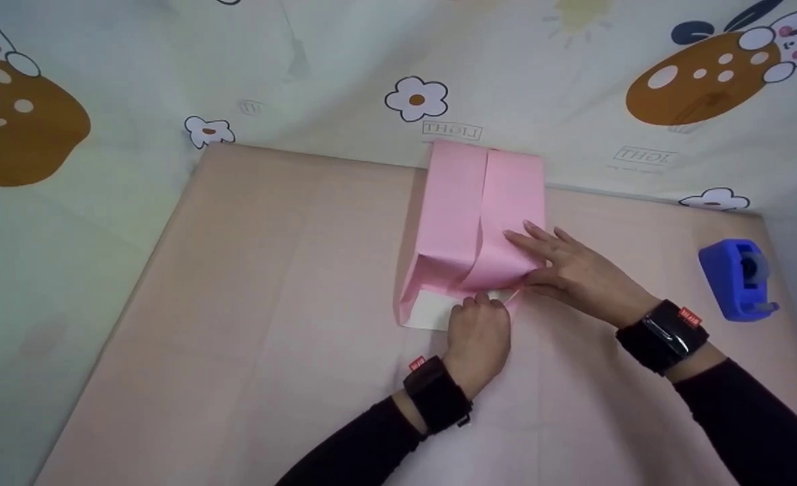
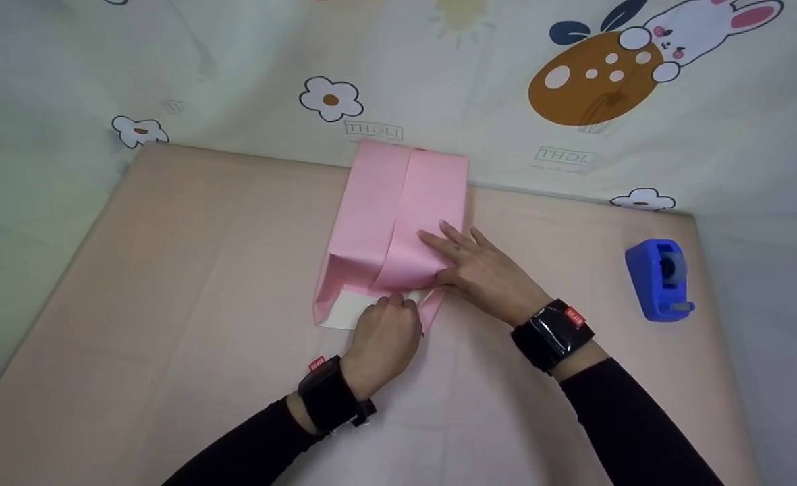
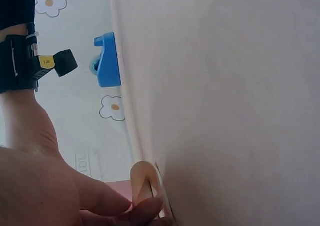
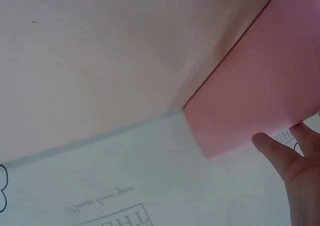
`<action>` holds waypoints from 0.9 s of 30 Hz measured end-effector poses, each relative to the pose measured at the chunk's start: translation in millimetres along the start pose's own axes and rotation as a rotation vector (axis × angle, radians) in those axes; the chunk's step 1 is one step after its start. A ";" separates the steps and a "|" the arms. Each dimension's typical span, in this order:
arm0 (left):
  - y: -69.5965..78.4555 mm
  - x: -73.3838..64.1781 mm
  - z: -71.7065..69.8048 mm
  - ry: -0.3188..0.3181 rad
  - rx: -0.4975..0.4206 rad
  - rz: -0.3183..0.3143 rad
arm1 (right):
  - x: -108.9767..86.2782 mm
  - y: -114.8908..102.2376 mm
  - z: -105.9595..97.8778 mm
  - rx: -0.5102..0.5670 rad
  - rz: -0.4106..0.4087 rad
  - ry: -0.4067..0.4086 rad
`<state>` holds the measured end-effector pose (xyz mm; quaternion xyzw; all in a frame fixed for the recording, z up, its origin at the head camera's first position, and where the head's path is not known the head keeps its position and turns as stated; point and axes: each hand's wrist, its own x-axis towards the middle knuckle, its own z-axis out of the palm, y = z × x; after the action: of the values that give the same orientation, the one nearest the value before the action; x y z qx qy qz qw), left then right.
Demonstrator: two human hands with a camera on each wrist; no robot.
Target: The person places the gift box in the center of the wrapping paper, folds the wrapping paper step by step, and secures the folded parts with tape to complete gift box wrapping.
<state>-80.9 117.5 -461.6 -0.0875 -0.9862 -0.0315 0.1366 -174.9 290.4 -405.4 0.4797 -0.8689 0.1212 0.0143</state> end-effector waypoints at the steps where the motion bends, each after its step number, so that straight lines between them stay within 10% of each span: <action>1: 0.2 0.5 0.5 0.014 0.003 -0.001 | -1.5 0.5 1.4 -0.001 -0.007 0.017; 6: -2.1 2.6 0.8 0.023 -0.022 0.036 | -6.4 3.4 8.2 0.035 -0.032 0.094; 13: -20.8 -2.4 -18.2 0.230 -0.011 -0.007 | -4.9 1.1 6.8 0.035 -0.011 0.067; 17: -49.7 7.6 -33.2 0.107 -0.232 -0.143 | -0.8 0.6 2.1 0.031 -0.003 0.034; 21: -63.8 19.6 -27.4 0.000 -0.470 -0.150 | -2.3 1.8 0.2 0.021 -0.011 0.041; 27: -65.0 23.9 -15.8 -0.014 -0.503 -0.138 | -2.7 2.6 -0.6 0.033 -0.014 0.024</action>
<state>-111.1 56.2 -442.3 -0.0514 -0.9520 -0.2842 0.1011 -175.7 294.1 -405.7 0.4844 -0.8632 0.1409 0.0176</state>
